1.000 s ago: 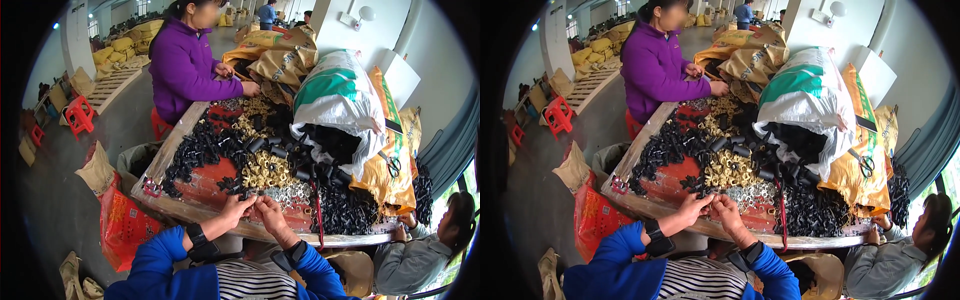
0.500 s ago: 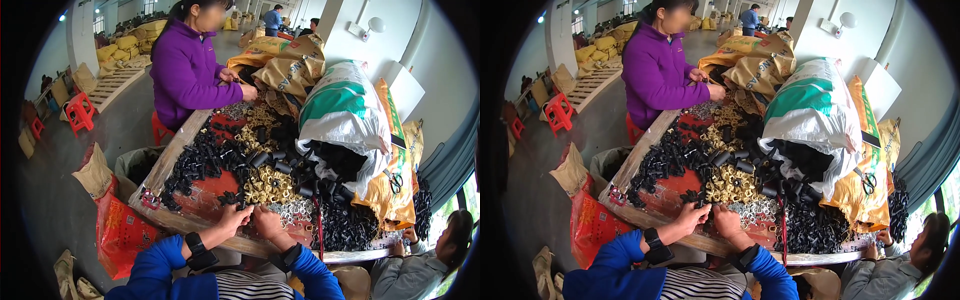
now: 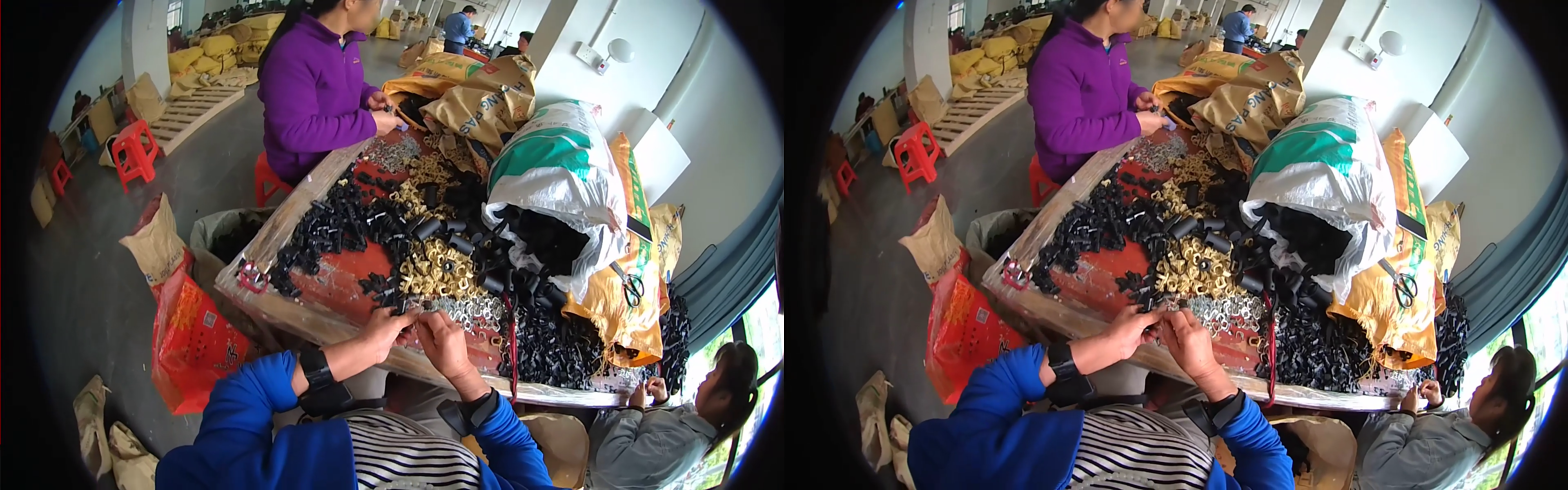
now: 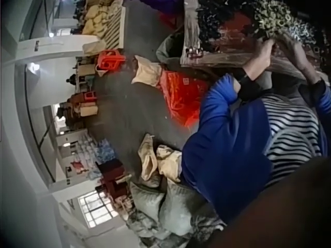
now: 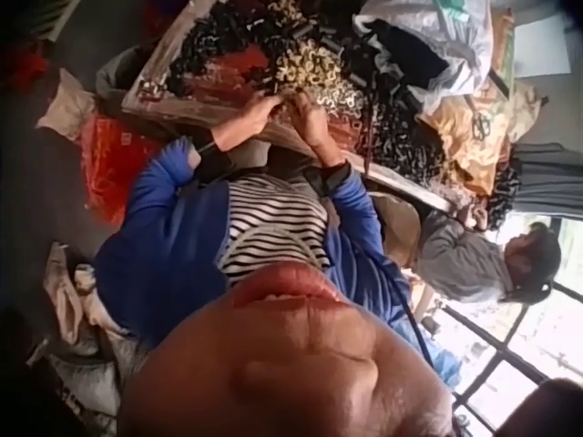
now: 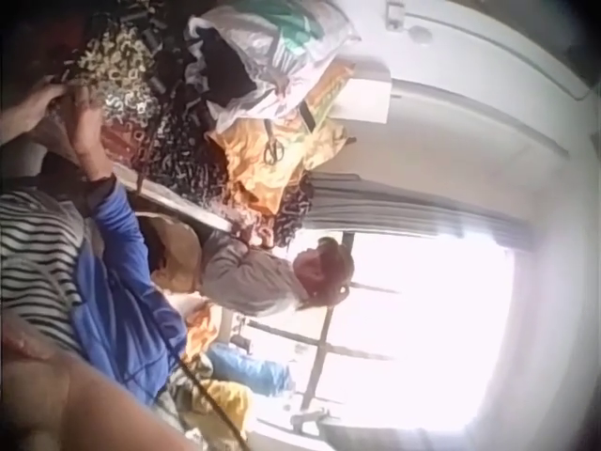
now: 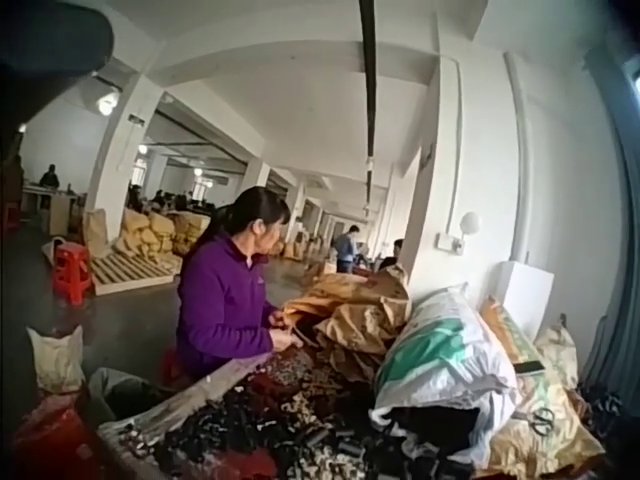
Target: The person assembles components by hand, picking up a black plastic part and a small metal piece from the table. They fit the metal piece into the plastic part, then pick up and attach a small white plastic clip before placing the completed assembly back onto the table.
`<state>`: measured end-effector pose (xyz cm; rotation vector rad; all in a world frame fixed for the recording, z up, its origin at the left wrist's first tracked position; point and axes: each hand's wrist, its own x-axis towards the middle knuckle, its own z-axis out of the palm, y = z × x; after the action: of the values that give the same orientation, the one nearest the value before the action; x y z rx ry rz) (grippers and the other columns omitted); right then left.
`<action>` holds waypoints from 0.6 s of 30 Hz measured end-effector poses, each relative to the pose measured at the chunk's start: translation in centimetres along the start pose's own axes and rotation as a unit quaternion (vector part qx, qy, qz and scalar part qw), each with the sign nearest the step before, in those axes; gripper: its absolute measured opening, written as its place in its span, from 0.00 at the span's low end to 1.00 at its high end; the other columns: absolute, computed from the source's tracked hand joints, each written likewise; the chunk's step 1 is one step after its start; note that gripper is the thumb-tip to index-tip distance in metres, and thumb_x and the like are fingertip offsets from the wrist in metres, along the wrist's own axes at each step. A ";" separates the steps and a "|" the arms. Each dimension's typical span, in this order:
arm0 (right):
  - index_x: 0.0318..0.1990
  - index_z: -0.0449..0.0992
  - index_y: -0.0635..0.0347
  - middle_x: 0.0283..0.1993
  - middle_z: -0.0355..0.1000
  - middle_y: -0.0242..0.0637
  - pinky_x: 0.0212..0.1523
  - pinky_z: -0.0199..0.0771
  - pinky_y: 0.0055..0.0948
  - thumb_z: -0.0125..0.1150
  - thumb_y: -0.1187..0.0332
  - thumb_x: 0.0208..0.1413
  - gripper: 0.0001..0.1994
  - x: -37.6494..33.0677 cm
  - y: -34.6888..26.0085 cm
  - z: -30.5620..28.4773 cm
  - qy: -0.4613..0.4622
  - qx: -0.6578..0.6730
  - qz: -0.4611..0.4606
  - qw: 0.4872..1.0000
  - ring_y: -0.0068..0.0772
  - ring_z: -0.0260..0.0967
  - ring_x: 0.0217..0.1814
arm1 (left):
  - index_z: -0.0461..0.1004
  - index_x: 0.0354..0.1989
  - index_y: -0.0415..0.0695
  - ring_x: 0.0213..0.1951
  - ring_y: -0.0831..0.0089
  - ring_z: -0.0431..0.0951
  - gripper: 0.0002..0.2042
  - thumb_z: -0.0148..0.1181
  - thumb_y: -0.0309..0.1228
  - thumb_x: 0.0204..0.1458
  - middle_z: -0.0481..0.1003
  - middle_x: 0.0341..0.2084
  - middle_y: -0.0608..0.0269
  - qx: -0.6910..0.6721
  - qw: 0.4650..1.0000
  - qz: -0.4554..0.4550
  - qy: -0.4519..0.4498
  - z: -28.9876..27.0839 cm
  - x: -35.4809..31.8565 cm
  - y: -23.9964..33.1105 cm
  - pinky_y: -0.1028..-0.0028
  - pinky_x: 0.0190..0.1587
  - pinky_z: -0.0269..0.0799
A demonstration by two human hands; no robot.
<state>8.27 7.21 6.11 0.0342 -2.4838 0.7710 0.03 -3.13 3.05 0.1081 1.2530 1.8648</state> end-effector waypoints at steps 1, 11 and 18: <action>0.29 0.65 0.61 0.24 0.63 0.42 0.20 0.64 0.31 0.53 0.75 0.40 0.06 -0.3 -0.2 -0.2 0.000 -0.011 -0.007 1.000 0.43 0.63 0.21 | 0.66 0.18 0.47 0.14 0.84 0.63 0.10 0.55 0.38 0.42 0.65 0.12 0.73 -0.005 1.000 -0.002 0.003 0.2 -0.4 -0.1 0.84 0.15 0.57; 0.26 0.65 0.64 0.21 0.64 0.38 0.21 0.63 0.24 0.52 0.75 0.42 0.03 -1.2 0.6 -0.9 -0.008 0.126 0.115 0.985 0.30 0.63 0.20 | 0.68 0.27 0.47 0.18 0.82 0.66 0.09 0.50 0.40 0.44 0.68 0.19 0.72 -0.025 0.995 -0.071 -0.060 0.9 -0.7 0.2 0.83 0.17 0.58; 0.26 0.66 0.65 0.26 0.63 0.29 0.32 0.59 0.17 0.50 0.75 0.45 0.03 -0.5 4.6 0.2 0.005 0.238 0.177 0.955 0.17 0.58 0.29 | 0.64 0.40 0.42 0.25 0.74 0.70 0.13 0.42 0.34 0.47 0.70 0.29 0.63 -0.159 0.965 -0.137 -0.156 -1.7 3.1 0.4 0.77 0.24 0.66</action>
<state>7.82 10.91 3.34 -0.2464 -2.2629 1.5016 -2.96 -2.29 1.38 0.0483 0.7058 1.7024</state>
